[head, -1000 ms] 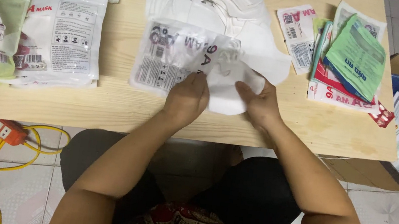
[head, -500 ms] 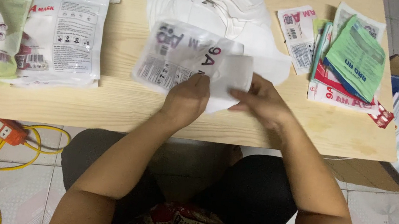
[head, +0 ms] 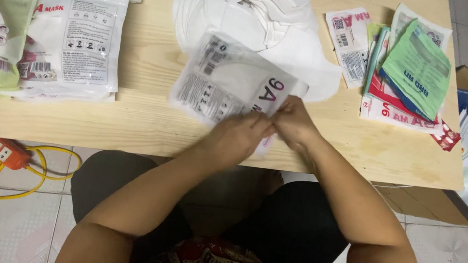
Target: Package individual face masks into plastic bags
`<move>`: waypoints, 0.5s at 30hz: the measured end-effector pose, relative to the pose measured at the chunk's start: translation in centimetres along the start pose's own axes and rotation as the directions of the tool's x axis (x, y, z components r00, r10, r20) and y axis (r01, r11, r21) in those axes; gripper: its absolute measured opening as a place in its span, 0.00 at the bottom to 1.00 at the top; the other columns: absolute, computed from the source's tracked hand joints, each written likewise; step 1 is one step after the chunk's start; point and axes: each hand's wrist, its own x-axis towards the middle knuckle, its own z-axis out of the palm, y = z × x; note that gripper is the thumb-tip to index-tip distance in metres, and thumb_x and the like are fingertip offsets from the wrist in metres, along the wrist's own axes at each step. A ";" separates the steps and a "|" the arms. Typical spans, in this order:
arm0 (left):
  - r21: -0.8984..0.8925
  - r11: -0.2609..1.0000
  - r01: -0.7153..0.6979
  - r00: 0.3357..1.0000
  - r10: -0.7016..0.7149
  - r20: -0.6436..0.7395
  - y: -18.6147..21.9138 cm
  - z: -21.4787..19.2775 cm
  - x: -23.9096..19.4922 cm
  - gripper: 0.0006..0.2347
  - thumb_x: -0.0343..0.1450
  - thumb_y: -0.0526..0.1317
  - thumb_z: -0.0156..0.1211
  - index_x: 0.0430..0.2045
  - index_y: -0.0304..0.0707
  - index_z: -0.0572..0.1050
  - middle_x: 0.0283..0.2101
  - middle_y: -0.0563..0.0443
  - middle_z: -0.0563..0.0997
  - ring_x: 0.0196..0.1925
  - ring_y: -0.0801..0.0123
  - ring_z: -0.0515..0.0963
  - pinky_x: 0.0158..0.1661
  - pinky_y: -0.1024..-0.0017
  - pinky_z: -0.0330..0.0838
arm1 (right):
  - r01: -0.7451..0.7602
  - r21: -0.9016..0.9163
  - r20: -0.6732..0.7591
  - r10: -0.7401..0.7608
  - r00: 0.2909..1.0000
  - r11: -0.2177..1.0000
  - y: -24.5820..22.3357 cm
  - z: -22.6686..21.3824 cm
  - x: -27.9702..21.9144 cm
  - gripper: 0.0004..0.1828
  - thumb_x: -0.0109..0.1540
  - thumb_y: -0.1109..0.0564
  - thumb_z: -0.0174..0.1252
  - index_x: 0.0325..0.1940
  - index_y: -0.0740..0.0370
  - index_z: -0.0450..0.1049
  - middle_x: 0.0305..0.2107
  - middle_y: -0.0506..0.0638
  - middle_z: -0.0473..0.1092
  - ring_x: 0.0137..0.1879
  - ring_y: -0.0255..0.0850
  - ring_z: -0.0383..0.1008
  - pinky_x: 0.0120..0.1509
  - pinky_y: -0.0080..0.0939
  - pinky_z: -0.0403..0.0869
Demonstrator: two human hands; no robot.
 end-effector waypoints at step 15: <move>-0.100 0.972 0.211 0.976 -0.214 -0.022 -5.1 -7.9 2.9 0.33 0.65 0.54 0.72 0.61 0.33 0.72 0.50 0.31 0.80 0.58 0.40 0.77 0.63 0.52 0.64 | 0.129 -0.443 0.471 0.108 0.876 0.887 0.0 -1.3 0.2 0.08 0.53 0.70 0.63 0.35 0.72 0.82 0.20 0.61 0.76 0.17 0.44 0.73 0.22 0.37 0.76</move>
